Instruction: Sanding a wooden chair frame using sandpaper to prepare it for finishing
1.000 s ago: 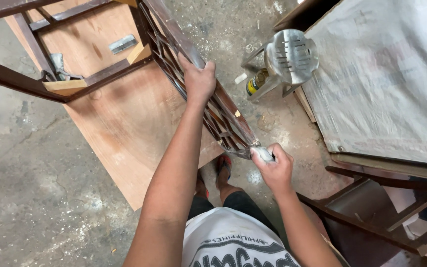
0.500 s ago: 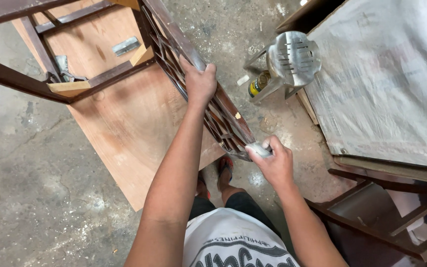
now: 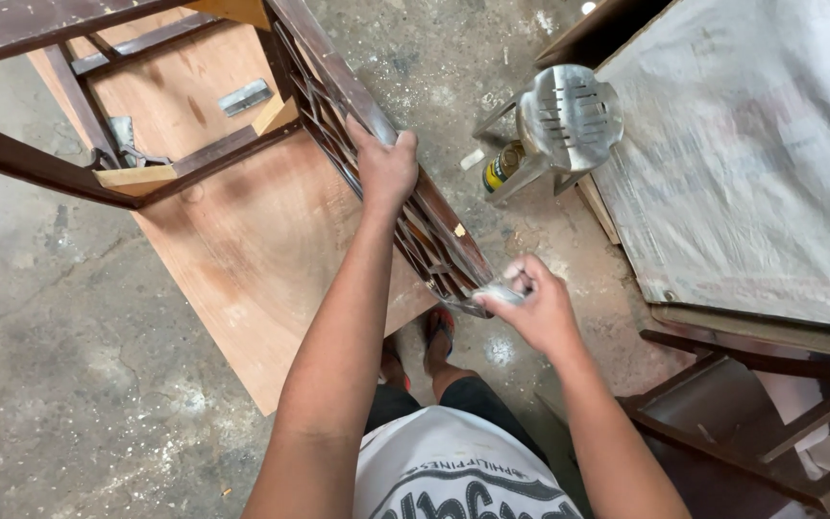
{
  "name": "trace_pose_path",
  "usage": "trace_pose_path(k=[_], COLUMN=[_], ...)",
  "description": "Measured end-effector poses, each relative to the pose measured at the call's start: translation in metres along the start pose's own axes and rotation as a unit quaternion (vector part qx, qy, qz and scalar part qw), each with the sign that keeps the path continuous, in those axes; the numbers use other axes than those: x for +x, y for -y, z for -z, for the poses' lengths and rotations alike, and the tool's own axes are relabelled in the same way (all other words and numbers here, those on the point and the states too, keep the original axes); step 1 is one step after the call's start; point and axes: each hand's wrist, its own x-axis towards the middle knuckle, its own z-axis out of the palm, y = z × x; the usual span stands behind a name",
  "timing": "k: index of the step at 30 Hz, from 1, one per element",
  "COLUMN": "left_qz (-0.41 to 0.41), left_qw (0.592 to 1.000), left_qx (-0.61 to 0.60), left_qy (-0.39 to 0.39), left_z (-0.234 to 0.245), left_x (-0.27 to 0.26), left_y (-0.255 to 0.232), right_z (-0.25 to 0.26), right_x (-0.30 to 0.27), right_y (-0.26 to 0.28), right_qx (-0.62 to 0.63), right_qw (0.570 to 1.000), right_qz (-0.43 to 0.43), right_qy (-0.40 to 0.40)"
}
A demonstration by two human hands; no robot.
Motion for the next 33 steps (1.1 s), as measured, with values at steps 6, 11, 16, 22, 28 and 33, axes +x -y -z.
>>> trace_pose_path(k=[6,11,16,22,28,33], left_qz=[-0.002,-0.016,-0.021,-0.021,-0.049,0.03], left_qw=[1.0,1.0,0.999,0.998,0.991,0.999], left_qx=[0.007,0.009,0.006,0.014,-0.043,-0.006], left_qy=[-0.007,-0.021,-0.03,-0.06,-0.116,-0.019], left_z=[-0.005,-0.015,-0.014,-0.014,-0.013,-0.026], left_x=[0.011,0.045,0.039,0.055,0.0,-0.123], left_y=[0.012,0.054,0.043,0.072,0.03,0.038], right_z=[0.012,0.024,0.045,0.008,0.033,0.111], right_x=[0.013,0.01,-0.014,0.029,0.02,0.018], right_y=[-0.002,-0.007,-0.029,-0.048,-0.177,-0.261], right_qx=[0.088,0.086,0.077,0.098,0.043,-0.029], right_qw=[0.993,0.991,0.991,0.988,0.98,0.967], right_qz=[-0.005,-0.018,-0.072,-0.016,-0.068,-0.195], right_qy=[0.073,0.098,0.082,0.116,0.18,0.16])
